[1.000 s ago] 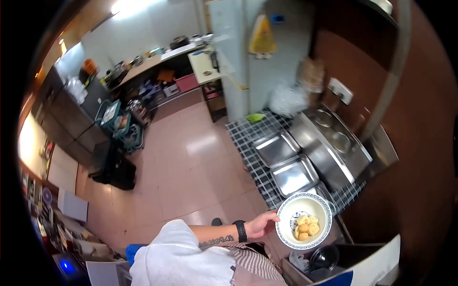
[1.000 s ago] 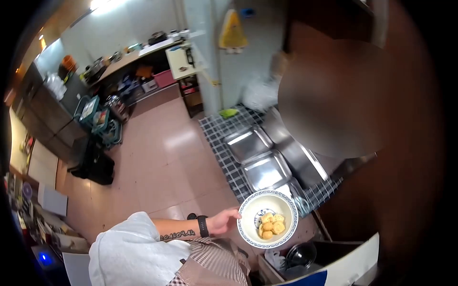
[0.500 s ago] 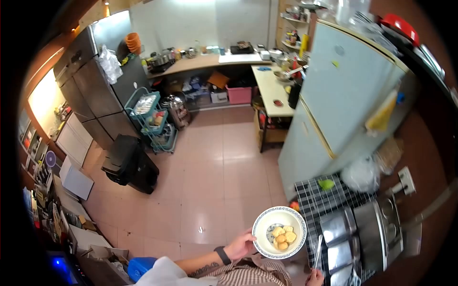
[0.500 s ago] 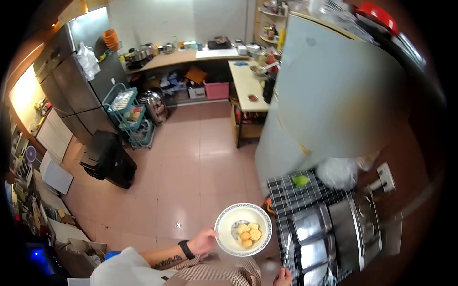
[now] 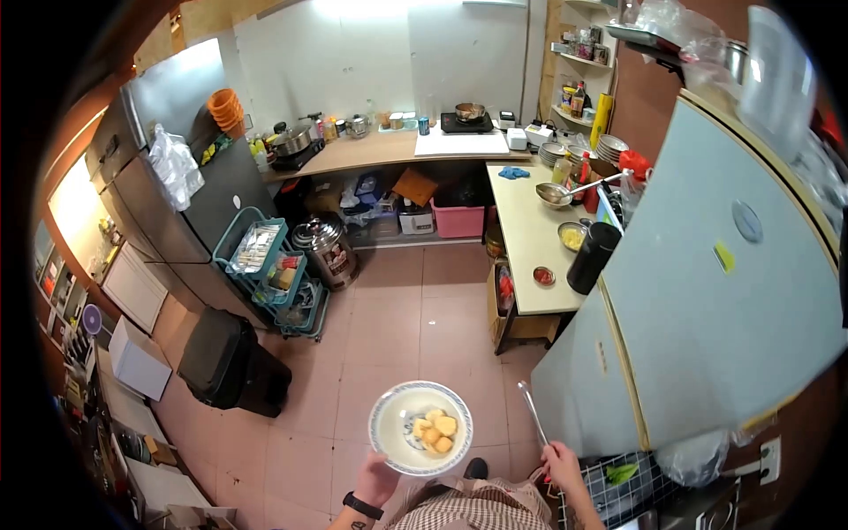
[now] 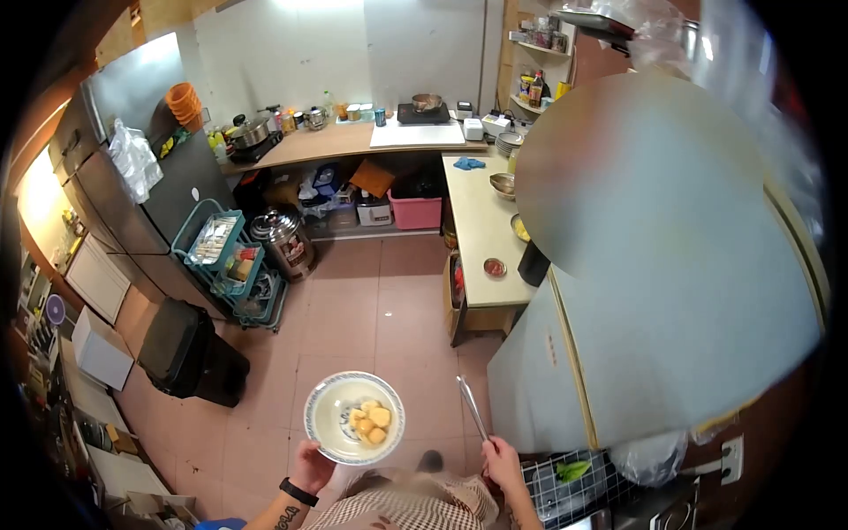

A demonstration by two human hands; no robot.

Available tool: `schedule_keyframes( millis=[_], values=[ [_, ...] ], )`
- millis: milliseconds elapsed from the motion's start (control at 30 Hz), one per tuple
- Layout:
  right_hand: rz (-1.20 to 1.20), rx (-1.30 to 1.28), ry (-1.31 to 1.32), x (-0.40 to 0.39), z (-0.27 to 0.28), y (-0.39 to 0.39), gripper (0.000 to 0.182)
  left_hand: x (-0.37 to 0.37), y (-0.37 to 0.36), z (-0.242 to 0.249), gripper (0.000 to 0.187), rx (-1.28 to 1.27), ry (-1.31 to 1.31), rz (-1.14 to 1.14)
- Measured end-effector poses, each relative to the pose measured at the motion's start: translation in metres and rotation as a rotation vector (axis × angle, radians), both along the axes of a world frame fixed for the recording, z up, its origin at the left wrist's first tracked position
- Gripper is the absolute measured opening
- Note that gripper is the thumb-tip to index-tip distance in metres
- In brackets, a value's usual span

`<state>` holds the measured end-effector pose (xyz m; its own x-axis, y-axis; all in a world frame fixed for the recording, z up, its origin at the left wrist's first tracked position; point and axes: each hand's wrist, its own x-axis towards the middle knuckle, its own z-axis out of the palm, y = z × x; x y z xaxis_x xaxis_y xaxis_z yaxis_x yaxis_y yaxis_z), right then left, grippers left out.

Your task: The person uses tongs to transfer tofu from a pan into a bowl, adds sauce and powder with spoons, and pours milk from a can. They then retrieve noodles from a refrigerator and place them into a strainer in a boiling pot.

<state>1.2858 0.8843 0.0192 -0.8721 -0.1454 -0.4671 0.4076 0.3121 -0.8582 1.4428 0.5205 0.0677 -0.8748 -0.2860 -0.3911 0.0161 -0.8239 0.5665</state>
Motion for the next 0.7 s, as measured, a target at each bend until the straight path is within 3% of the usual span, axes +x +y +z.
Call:
schedule_keyframes(
  millis=[133,267,467,600,700],
  values=[
    [0.178,0.053,0.152,-0.136,0.024,-0.053,0.030,-0.085,-0.049,-0.004,0.065,-0.006,-0.001,0.140],
    [0.202,0.039,0.103,-0.237,0.027,-0.116,0.036,-0.173,-0.108,-0.012,0.065,-0.023,0.000,0.216],
    [0.154,0.046,0.082,-0.345,0.005,-0.235,0.036,-0.329,-0.229,-0.035,0.058,-0.014,-0.004,0.153],
    [0.183,0.151,0.129,-0.411,0.005,-0.292,0.034,-0.452,-0.301,-0.023,0.054,-0.038,-0.021,0.062],
    [0.077,0.097,0.088,-0.466,0.003,-0.325,0.026,-0.544,-0.339,0.004,0.050,-0.085,-0.037,0.025]
  ],
)
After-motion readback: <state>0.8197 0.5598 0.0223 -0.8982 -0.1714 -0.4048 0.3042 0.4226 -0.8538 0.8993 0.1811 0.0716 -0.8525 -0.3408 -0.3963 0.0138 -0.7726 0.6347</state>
